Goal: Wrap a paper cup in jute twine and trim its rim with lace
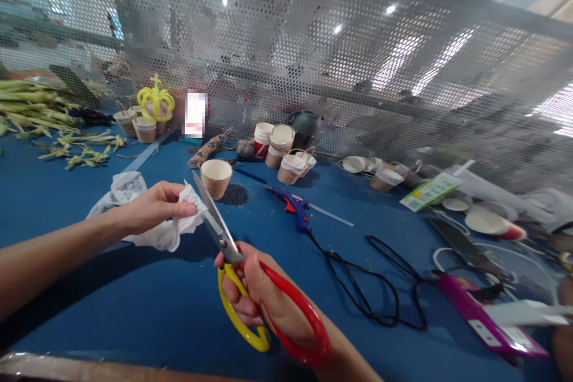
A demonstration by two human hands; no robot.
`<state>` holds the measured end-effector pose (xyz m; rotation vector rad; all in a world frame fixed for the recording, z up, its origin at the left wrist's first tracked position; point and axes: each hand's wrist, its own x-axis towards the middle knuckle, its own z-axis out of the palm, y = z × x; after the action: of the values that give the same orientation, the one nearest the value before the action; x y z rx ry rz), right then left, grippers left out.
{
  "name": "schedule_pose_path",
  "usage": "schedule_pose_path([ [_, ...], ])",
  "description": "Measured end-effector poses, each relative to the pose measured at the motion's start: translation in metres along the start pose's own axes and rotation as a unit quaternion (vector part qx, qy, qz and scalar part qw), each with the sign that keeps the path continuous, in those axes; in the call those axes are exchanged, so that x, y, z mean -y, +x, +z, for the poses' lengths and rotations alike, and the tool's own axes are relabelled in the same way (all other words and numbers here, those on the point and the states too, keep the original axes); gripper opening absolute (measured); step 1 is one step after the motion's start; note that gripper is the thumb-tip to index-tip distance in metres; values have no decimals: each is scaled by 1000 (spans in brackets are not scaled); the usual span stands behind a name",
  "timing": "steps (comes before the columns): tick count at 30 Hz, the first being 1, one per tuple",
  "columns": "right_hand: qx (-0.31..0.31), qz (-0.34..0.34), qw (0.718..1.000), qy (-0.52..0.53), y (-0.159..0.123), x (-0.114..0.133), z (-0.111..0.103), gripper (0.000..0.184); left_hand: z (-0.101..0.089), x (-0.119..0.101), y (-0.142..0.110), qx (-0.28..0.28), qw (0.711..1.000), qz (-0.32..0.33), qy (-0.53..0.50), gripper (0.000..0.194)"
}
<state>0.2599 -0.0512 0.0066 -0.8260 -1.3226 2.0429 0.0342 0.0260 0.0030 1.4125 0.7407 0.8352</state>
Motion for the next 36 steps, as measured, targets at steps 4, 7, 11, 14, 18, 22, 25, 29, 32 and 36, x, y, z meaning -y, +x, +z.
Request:
schedule_pose_path([
  [4,-18,7,1000,-7,1,0,3,47,1,0,1,-4,1000,7,1,22],
  [7,-14,-10,999,-27,1,0,4,51,1,0,1,-10,1000,9,1,23],
  [11,1,-18,998,-60,-2,1,0,69,2,-1,0,-3,1000,4,-9,22],
  [14,25,-4,998,-62,-7,3,-3,76,2,-2,-1,4,1000,2,-14,21],
  [18,43,-15,998,-52,-12,5,-2,77,2,-2,-1,-2,1000,0,-27,23],
  [22,27,-14,998,-48,-13,6,1,75,3,-4,-2,-20,999,-6,-49,23],
  [25,12,-3,999,-36,-11,7,4,75,4,-5,-2,-32,998,-11,-55,23],
  [29,2,9,1000,-18,-9,7,4,74,2,-3,-1,-21,998,3,-59,22],
  [32,10,8,1000,-2,-9,6,3,67,0,-1,-1,-9,999,7,-47,23],
  [36,1,16,1000,16,-9,5,4,63,1,-2,-2,-7,999,1,-40,24],
])
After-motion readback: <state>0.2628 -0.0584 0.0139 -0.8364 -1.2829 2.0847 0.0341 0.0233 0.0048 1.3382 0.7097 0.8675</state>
